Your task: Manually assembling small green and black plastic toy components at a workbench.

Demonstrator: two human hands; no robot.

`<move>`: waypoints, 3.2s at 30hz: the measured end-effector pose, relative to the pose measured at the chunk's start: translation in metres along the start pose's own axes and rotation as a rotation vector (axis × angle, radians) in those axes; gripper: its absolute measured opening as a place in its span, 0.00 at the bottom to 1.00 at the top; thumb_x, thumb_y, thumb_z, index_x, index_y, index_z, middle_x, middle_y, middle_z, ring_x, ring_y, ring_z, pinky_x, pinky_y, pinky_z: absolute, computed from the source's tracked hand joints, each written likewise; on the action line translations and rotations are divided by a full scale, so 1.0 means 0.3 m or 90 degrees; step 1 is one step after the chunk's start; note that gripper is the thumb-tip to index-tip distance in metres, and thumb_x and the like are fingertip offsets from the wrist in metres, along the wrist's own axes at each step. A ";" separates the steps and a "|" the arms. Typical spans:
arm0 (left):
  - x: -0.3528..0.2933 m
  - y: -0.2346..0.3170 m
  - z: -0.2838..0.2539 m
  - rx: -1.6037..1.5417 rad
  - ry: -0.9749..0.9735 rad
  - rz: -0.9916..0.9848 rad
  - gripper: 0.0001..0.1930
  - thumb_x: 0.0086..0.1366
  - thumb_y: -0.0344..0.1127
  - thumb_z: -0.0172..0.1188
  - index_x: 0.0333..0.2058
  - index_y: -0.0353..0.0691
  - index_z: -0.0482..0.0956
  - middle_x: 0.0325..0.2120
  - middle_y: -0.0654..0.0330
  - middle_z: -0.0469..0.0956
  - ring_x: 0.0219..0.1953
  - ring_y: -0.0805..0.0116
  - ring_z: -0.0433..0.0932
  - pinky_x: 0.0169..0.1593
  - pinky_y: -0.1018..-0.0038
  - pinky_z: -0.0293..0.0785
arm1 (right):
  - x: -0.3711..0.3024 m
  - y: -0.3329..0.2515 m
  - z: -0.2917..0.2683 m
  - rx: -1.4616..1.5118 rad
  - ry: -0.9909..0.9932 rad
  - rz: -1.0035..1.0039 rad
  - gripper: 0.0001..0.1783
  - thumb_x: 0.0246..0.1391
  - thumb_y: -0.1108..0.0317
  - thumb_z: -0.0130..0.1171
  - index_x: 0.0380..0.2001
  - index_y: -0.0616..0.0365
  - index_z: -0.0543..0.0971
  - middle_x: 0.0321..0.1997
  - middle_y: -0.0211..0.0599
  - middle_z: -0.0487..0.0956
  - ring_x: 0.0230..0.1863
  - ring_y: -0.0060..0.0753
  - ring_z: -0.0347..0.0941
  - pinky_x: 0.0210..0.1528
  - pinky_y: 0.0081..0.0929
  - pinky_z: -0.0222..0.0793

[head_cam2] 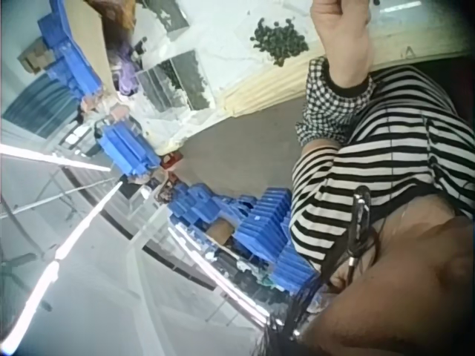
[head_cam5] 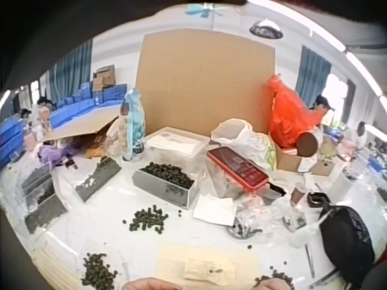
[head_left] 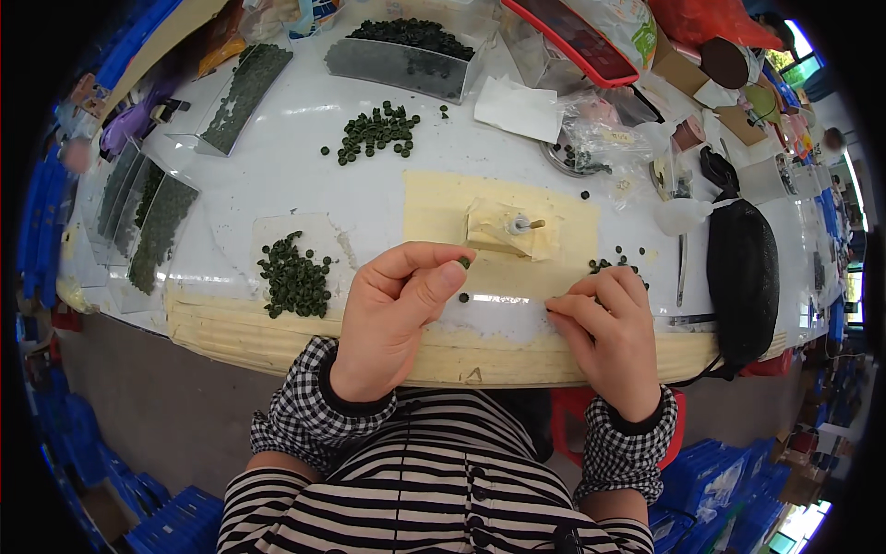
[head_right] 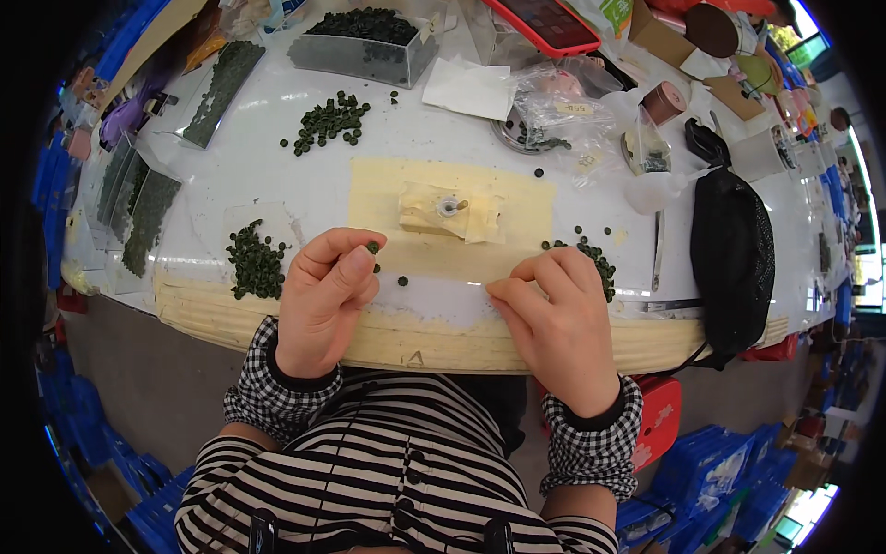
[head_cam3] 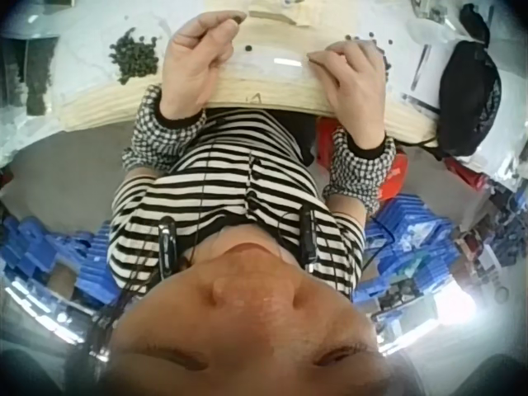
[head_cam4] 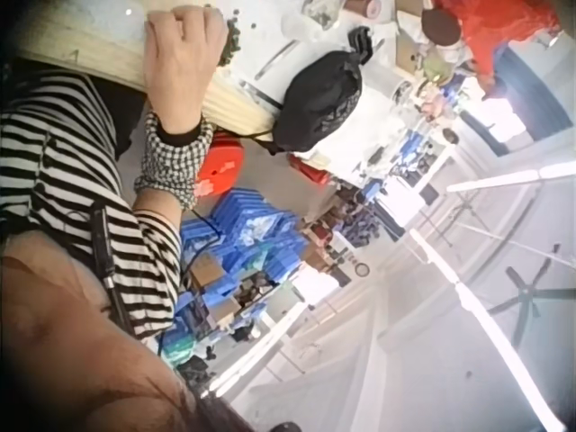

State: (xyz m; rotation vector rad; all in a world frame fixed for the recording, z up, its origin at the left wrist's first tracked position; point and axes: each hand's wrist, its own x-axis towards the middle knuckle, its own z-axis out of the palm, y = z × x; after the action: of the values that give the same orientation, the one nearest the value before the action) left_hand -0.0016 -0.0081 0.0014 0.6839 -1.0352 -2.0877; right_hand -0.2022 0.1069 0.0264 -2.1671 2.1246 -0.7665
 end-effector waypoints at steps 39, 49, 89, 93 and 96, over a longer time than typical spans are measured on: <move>-0.025 -0.022 0.010 0.368 0.002 0.328 0.13 0.52 0.22 0.69 0.38 0.40 0.86 0.14 0.72 0.58 0.19 0.83 0.55 0.24 0.82 0.50 | 0.045 -0.175 0.161 0.800 0.183 0.222 0.06 0.57 0.78 0.59 0.38 0.67 0.78 0.38 0.35 0.77 0.40 0.22 0.73 0.46 0.19 0.70; -0.026 -0.017 0.017 0.409 0.011 0.342 0.12 0.52 0.22 0.69 0.37 0.39 0.86 0.13 0.72 0.58 0.17 0.82 0.54 0.23 0.82 0.49 | 0.039 -0.184 0.161 0.711 0.224 0.224 0.07 0.53 0.81 0.61 0.37 0.67 0.79 0.37 0.37 0.78 0.40 0.25 0.74 0.43 0.20 0.70; -0.018 -0.013 0.011 0.443 -0.004 0.360 0.14 0.50 0.20 0.69 0.37 0.39 0.86 0.14 0.70 0.59 0.18 0.81 0.57 0.23 0.82 0.51 | 0.014 -0.144 0.159 0.545 0.243 0.039 0.17 0.46 0.84 0.65 0.42 0.62 0.84 0.36 0.39 0.80 0.34 0.30 0.75 0.35 0.20 0.70; -0.026 0.001 0.024 0.530 -0.009 0.439 0.15 0.50 0.19 0.68 0.38 0.40 0.86 0.14 0.69 0.62 0.18 0.81 0.59 0.21 0.82 0.53 | 0.009 -0.133 0.151 0.561 0.216 0.035 0.17 0.45 0.84 0.65 0.42 0.62 0.84 0.36 0.40 0.80 0.34 0.30 0.75 0.35 0.21 0.70; -0.030 0.003 0.025 0.555 -0.018 0.452 0.15 0.51 0.19 0.68 0.39 0.40 0.86 0.15 0.69 0.63 0.18 0.81 0.60 0.21 0.82 0.53 | 0.005 -0.128 0.147 0.595 0.191 0.047 0.17 0.45 0.84 0.65 0.42 0.61 0.84 0.36 0.39 0.80 0.34 0.30 0.74 0.35 0.21 0.69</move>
State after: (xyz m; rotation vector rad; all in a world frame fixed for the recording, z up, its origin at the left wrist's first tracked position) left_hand -0.0009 0.0020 0.0076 0.5492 -1.8889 -0.9940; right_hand -0.1511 0.0942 0.0010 -1.5116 1.4149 -1.7079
